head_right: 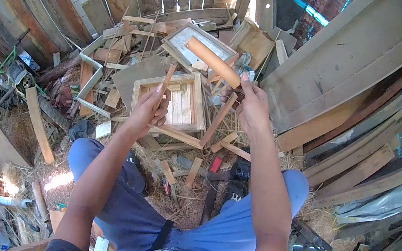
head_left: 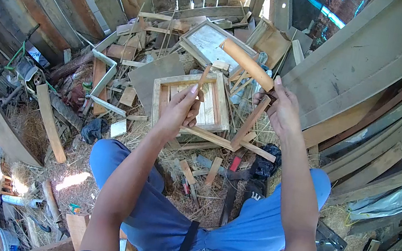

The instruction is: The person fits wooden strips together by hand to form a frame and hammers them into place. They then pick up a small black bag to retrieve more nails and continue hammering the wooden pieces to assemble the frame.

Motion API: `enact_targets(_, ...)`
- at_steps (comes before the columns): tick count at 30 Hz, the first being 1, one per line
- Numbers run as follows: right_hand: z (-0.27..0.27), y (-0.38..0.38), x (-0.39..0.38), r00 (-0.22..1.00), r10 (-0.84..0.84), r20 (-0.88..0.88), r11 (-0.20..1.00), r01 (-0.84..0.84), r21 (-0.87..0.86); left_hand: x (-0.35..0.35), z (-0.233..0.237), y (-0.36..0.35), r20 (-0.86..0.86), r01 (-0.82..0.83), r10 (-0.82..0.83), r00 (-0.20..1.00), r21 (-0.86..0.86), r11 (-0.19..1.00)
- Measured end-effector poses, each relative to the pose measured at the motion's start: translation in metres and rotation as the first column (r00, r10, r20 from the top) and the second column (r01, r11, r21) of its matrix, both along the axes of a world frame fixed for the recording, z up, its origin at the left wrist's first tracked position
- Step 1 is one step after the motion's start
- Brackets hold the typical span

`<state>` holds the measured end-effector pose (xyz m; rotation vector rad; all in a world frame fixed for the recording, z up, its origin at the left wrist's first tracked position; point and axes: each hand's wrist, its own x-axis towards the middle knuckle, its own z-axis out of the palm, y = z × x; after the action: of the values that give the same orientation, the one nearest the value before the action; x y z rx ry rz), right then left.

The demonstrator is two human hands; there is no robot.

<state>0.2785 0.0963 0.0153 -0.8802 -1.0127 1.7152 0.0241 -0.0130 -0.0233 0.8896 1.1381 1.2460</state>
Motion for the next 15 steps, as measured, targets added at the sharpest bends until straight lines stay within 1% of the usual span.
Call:
enact_targets(2,0.0000,-0.0001,0.0002,1.000,0.001,0.006,1.000,-0.001,-0.016,0.0002,0.0015,-0.0013,-0.003,0.003,-0.003,1.000,0.001,1.000)
enact_targets(4,-0.0019,0.0007,0.0003,0.999,0.007,-0.033,1.000,-0.008,-0.014,0.0004,0.0028,-0.0022,-0.006,0.006,-0.006,1.000,0.003,1.000)
enact_targets(8,0.0006,-0.0014,0.0008,1.000,0.006,-0.022,1.000,-0.006,-0.023,-0.0008,0.0014,-0.0018,-0.001,0.005,-0.005,1.000,0.007,1.000)
enact_targets(15,-0.0036,0.0011,0.0033,0.999,0.041,-0.025,0.999,-0.041,0.011,0.0011,0.0041,-0.0023,-0.005,-0.004,0.004,1.000,0.006,1.000)
